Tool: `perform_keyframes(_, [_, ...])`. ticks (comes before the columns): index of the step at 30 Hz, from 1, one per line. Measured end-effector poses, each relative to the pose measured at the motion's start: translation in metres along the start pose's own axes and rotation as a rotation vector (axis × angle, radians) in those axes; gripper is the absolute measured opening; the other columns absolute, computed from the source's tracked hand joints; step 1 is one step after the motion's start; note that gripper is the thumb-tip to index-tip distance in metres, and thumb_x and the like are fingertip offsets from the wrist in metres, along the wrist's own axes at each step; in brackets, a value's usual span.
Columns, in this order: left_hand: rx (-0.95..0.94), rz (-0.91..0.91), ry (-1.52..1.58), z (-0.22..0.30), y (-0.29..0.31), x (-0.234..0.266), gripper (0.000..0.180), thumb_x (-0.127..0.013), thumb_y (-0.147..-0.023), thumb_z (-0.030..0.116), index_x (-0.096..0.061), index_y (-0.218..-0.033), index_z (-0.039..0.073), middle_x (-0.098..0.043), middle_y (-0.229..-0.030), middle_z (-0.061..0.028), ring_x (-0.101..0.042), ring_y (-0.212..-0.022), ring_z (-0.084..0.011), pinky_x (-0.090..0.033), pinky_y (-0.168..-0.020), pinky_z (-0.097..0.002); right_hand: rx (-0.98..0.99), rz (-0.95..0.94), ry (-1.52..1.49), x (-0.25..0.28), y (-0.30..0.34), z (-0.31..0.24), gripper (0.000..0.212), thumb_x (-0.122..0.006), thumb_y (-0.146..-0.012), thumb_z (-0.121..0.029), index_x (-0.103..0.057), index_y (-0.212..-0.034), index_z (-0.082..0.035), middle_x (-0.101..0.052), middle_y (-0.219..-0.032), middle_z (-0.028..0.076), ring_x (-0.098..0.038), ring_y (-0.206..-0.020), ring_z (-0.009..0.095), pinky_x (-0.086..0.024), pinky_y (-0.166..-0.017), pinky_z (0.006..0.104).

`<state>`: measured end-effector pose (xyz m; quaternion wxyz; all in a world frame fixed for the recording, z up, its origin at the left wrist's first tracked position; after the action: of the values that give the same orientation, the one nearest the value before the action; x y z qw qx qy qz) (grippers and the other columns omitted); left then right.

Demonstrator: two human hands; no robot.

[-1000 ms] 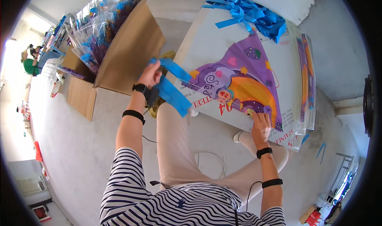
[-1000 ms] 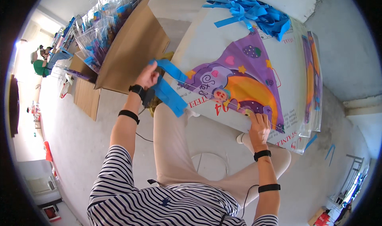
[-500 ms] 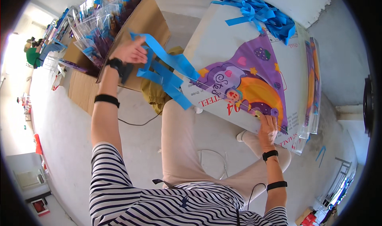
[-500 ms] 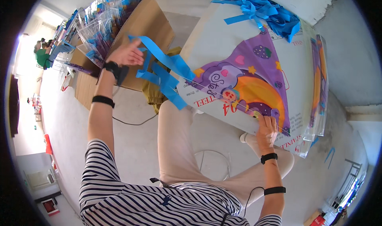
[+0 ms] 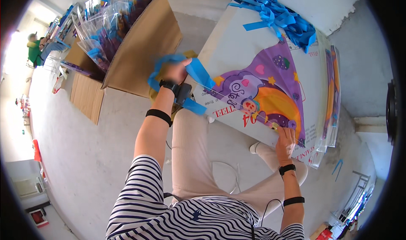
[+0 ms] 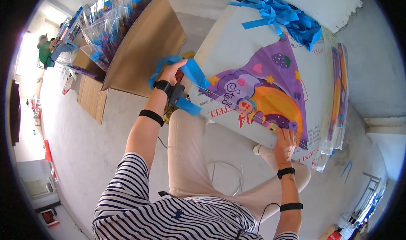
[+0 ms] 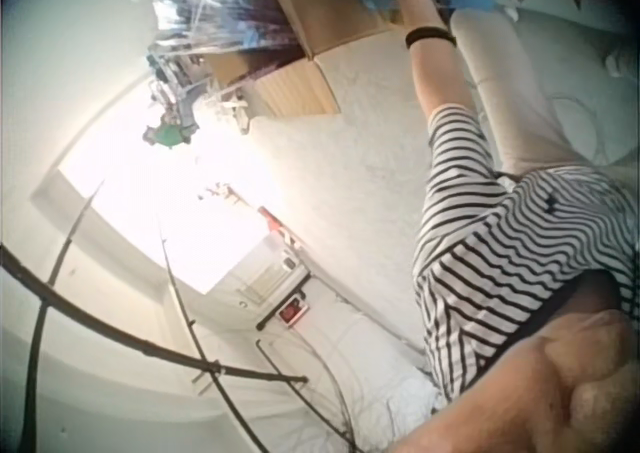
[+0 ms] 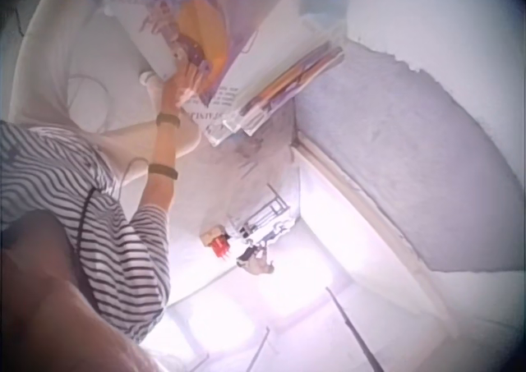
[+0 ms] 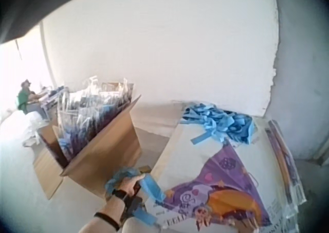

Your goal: Assembling and packaging plastic kites at a workshop table.

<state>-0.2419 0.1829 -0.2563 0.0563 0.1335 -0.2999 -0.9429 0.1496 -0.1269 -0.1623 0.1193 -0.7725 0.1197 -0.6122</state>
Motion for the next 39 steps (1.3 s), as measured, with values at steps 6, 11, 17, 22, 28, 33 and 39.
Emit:
perform_keyframes(6, [-0.223, 0.019, -0.199, 0.019, -0.015, -0.004, 0.036, -0.09, -0.067, 0.029, -0.062, -0.076, 0.009, -0.058, -0.069, -0.001, -0.051, -0.058, -0.0137, -0.04, -0.054, -0.0282, -0.008, -0.003, -0.02, 0.002, -0.002, -0.003, 0.037, -0.056, -0.072, 0.009, -0.067, -0.105, -0.003, -0.06, -0.095, 0.01, -0.057, -0.093, 0.032, -0.051, -0.081, 0.0425])
perform_keyframes(11, [-0.235, 0.084, -0.386, 0.003, -0.01, -0.009, 0.048, -0.092, -0.059, 0.033, -0.065, -0.079, -0.001, -0.057, -0.068, -0.0033, -0.055, -0.061, -0.0193, -0.045, -0.059, -0.0352, -0.014, 0.007, -0.021, 0.002, 0.003, 0.004, 0.039, -0.055, -0.071, 0.01, -0.066, -0.105, -0.003, -0.059, -0.094, 0.01, -0.057, -0.093, 0.032, -0.051, -0.082, 0.0424])
perform_keyframes(17, [-0.119, 0.102, -0.073, 0.007, -0.032, 0.01, 0.059, -0.083, -0.072, 0.018, -0.056, -0.117, -0.01, -0.062, -0.112, -0.0179, -0.06, -0.1, -0.0278, -0.051, -0.085, -0.0412, 0.02, 0.007, -0.026, -0.001, -0.004, -0.007, 0.039, -0.054, -0.071, 0.01, -0.066, -0.105, -0.003, -0.059, -0.094, 0.01, -0.057, -0.093, 0.032, -0.05, -0.083, 0.0427])
perform_keyframes(22, [-0.147, -0.315, 0.395, 0.041, -0.001, -0.024, 0.037, -0.066, -0.085, 0.001, -0.056, -0.119, -0.007, -0.062, -0.12, -0.0205, -0.06, -0.112, -0.0363, -0.046, -0.103, -0.05, -0.01, -0.007, -0.002, 0.001, 0.001, -0.001, 0.037, -0.055, -0.073, 0.008, -0.066, -0.106, -0.003, -0.059, -0.095, 0.01, -0.058, -0.092, 0.032, -0.05, -0.083, 0.0427])
perform_keyframes(28, [-0.141, -0.191, 0.76, 0.065, -0.008, 0.028, 0.024, -0.068, -0.088, 0.007, -0.062, -0.111, 0.002, -0.066, -0.108, -0.0111, -0.062, -0.106, -0.0272, -0.042, -0.106, -0.0516, 0.023, -0.02, -0.004, 0.004, -0.007, -0.008, 0.035, -0.056, -0.073, 0.008, -0.066, -0.105, -0.003, -0.058, -0.094, 0.011, -0.058, -0.092, 0.033, -0.051, -0.082, 0.0429])
perform_keyframes(33, [-0.225, -0.303, 0.783, 0.122, -0.002, 0.043, 0.031, -0.065, -0.09, 0.004, -0.055, -0.12, 0.008, -0.065, -0.116, -0.0128, -0.062, -0.107, -0.0277, -0.041, -0.107, -0.052, 0.052, -0.033, -0.015, 0.005, -0.01, -0.012, 0.033, -0.057, -0.074, 0.01, -0.066, -0.104, -0.001, -0.058, -0.094, 0.012, -0.057, -0.092, 0.034, -0.05, -0.08, 0.0434])
perform_keyframes(39, [-0.651, -0.41, 0.435, 0.211, 0.062, 0.028, 0.057, -0.06, -0.098, 0.013, -0.036, -0.149, 0.007, -0.051, -0.143, -0.0164, -0.052, -0.127, -0.0325, -0.037, -0.112, -0.0524, 0.071, -0.063, 0.025, 0.002, -0.006, -0.005, 0.03, -0.058, -0.075, 0.009, -0.066, -0.103, -0.001, -0.058, -0.095, 0.013, -0.057, -0.092, 0.034, -0.05, -0.079, 0.0436])
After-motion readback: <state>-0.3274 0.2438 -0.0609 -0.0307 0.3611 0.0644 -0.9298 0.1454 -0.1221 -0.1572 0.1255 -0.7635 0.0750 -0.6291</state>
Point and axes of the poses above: each hand's wrist, its own y-axis away from the middle knuckle, its own x-axis out of the back of the hand, z = x × y, the point moved 8 cm from there along -y, towards the middle knuckle
